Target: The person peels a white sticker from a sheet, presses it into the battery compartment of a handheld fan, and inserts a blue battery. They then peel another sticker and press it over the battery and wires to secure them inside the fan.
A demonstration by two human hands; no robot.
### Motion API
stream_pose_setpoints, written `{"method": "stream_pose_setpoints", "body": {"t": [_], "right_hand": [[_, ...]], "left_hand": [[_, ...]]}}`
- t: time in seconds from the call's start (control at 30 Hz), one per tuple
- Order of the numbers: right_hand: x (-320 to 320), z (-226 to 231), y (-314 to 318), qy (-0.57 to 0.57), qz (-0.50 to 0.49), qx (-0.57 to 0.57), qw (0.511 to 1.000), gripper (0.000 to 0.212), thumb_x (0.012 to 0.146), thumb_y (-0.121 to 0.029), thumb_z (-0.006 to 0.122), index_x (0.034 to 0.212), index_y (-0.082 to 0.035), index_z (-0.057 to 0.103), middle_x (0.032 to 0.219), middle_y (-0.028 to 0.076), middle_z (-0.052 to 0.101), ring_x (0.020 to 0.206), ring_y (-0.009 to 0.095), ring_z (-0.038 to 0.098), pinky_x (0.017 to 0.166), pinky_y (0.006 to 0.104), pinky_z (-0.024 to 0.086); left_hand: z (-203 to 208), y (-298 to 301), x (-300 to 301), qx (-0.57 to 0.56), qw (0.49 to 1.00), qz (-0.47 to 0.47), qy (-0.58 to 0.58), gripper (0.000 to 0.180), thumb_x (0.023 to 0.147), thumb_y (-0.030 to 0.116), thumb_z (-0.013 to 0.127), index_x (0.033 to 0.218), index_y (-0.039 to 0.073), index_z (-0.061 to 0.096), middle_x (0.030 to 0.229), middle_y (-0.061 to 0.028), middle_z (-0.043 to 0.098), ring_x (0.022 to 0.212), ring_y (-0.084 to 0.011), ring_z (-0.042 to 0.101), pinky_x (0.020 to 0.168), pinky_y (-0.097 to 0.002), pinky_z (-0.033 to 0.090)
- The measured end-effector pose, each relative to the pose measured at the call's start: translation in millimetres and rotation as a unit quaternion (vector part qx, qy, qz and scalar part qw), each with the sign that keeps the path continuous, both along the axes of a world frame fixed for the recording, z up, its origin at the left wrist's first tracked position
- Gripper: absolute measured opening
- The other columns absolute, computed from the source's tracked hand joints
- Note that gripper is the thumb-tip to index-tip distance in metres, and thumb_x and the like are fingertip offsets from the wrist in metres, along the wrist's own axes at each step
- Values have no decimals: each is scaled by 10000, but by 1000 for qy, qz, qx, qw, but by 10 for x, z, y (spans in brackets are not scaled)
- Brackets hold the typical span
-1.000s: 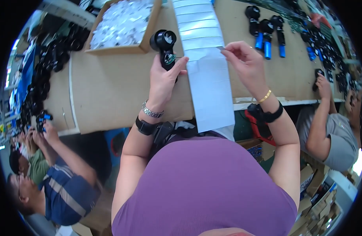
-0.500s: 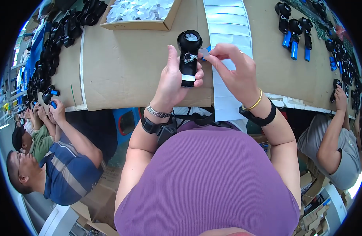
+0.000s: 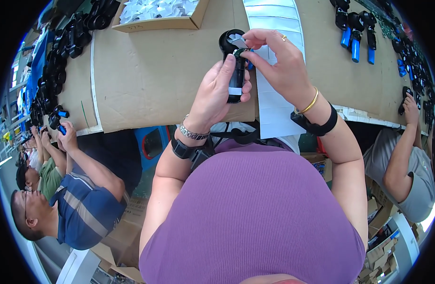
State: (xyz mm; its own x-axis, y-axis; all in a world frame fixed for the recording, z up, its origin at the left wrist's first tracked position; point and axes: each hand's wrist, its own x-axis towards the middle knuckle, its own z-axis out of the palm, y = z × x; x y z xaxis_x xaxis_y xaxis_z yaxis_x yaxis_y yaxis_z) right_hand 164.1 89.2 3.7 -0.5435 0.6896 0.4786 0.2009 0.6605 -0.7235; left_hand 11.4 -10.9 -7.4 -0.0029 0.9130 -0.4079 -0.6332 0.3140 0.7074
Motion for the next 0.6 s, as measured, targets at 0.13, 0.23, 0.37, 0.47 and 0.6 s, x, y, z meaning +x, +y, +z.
{"method": "stream_pose_setpoints", "body": {"t": [0.13,0.23,0.37,0.47,0.6], "right_hand": [[64,47,26,26,-10,8,1000,191,867,32,758,1053,-6,738,1012,86,730,925,199,704,837,301,551],[158,121,21,55,1,-19,998,182,870,39,753,1047,-2,750,1003,82,731,928,188,700,841,295,546],[225,171,-132,69,29,-99,992,186,871,40,751,1048,-12,768,966,75,732,935,171,689,820,288,540],[219,124,-235,39,60,-139,988,193,870,35,752,1051,-27,779,931,67,733,934,157,678,799,283,534],[200,75,-280,-7,55,-176,983,187,860,27,756,1028,-47,791,880,60,733,901,158,661,768,279,524]], "left_hand": [[-36,12,-36,-13,1000,-18,-7,439,1103,442,499,1112,6,546,870,-82,600,692,-157,595,550,-296,488],[-64,19,-36,-24,999,-5,-39,435,1104,442,497,1102,9,540,861,-78,593,692,-156,594,544,-297,486],[-68,33,-15,-36,998,-2,-61,429,1104,444,496,1081,17,534,857,-77,589,685,-156,592,540,-297,484],[-54,39,2,-38,997,-14,-60,443,1107,460,475,1069,22,533,853,-76,590,680,-156,592,539,-296,485],[2,36,30,-34,998,-24,-53,520,1118,507,385,1087,11,536,854,-81,589,684,-157,586,537,-291,479]]}}
